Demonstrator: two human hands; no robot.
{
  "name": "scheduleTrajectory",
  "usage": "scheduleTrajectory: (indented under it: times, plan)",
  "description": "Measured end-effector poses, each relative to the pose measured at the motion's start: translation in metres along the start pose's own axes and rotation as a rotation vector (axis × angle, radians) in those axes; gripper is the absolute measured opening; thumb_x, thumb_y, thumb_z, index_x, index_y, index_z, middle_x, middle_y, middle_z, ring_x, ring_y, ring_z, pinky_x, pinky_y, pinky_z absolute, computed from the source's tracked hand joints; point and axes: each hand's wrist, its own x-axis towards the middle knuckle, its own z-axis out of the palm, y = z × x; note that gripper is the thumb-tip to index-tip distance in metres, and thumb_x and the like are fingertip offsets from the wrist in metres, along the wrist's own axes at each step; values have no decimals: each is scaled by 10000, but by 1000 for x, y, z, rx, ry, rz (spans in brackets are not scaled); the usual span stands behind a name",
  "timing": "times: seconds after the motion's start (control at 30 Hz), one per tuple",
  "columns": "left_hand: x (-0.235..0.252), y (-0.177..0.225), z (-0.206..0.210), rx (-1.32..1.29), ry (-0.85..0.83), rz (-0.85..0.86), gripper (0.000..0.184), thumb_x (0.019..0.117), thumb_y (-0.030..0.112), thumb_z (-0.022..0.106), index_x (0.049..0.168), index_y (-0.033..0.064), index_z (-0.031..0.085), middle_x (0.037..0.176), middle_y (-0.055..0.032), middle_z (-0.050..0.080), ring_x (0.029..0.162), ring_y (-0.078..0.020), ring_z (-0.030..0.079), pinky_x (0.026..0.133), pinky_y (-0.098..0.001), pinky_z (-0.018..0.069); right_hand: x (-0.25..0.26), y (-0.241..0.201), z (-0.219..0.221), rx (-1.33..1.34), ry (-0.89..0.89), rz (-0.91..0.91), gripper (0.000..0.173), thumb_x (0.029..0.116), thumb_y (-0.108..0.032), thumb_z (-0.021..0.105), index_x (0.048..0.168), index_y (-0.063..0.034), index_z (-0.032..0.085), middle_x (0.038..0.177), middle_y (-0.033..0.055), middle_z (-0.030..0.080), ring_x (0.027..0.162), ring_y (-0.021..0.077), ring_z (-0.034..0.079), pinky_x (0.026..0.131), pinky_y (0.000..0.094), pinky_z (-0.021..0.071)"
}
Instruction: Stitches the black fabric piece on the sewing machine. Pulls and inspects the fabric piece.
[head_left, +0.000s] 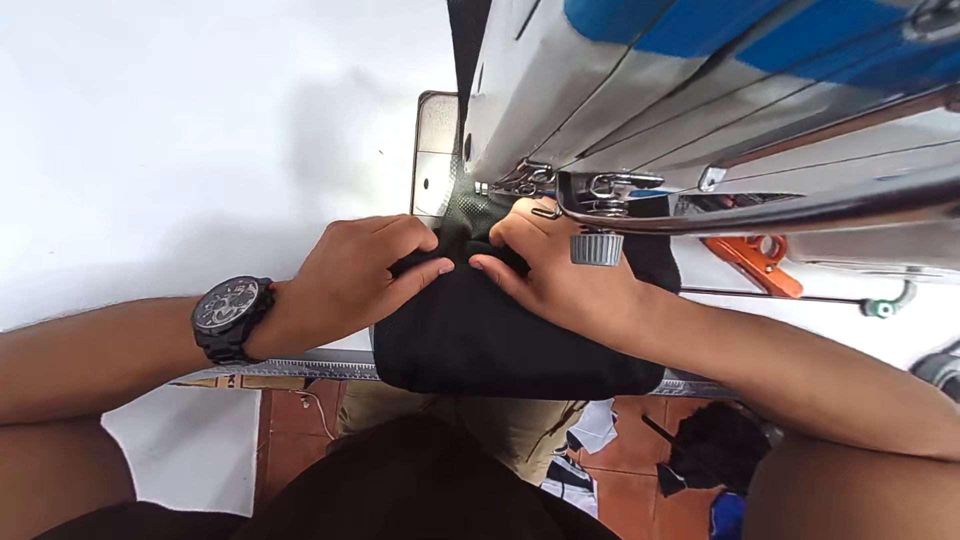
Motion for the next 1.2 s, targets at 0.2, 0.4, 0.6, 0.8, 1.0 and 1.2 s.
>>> scheduleTrajectory:
  times: [0.2, 0.4, 0.6, 0.8, 1.0, 1.2]
  plan:
    - [2, -4, -7, -302, -15, -181, 137, 1024, 229, 587, 1001, 114, 657, 768, 98, 633, 687, 75, 583, 605, -112, 478, 3, 4, 3, 77, 24, -34, 312, 1057, -311, 542, 994, -75, 736, 900, 88, 716, 893, 252, 680, 822, 449, 505]
    - [3, -3, -6, -107, 17, -142, 160, 1026, 235, 596, 1029, 91, 665, 768, 62, 638, 679, 73, 571, 620, -107, 463, 6, 1, 3, 21, 27, -24, 292, 1057, -261, 522, 960, -60, 709, 820, 95, 674, 810, 264, 665, 703, 417, 515]
    - [8, -8, 0, 82, 37, -107, 171, 993, 185, 616, 1111, 61, 629, 866, -51, 725, 770, -94, 699, 688, -268, 571, 5, 1, 2, -39, 18, -30, 289, 1058, -272, 519, 990, -69, 714, 917, 110, 692, 909, 286, 676, 801, 451, 525]
    - [5, -6, 4, 362, 16, 364, 242, 1037, 124, 545, 1202, 31, 694, 1210, -172, 687, 1174, -324, 633, 975, -445, 502, 5, 6, 3, 8, 6, -17, 289, 1054, -278, 524, 995, -71, 717, 940, 105, 694, 924, 272, 676, 794, 427, 540]
    - [-2, -13, 11, 238, -260, 439, 450, 1107, 359, 407, 1415, 104, 613, 1465, -200, 570, 1415, -348, 494, 1172, -468, 390, 4, 8, 1, -4, -8, 1, 246, 1048, -226, 532, 1023, -70, 720, 942, 98, 712, 905, 266, 685, 783, 399, 552]
    - [-8, -12, 9, 297, -327, 389, 515, 1091, 500, 350, 1509, 262, 535, 1568, -243, 438, 1487, -393, 377, 1195, -524, 323, -3, 16, -2, -52, 20, -72, 216, 1046, -130, 527, 1064, -51, 728, 980, 122, 722, 942, 282, 696, 833, 408, 563]
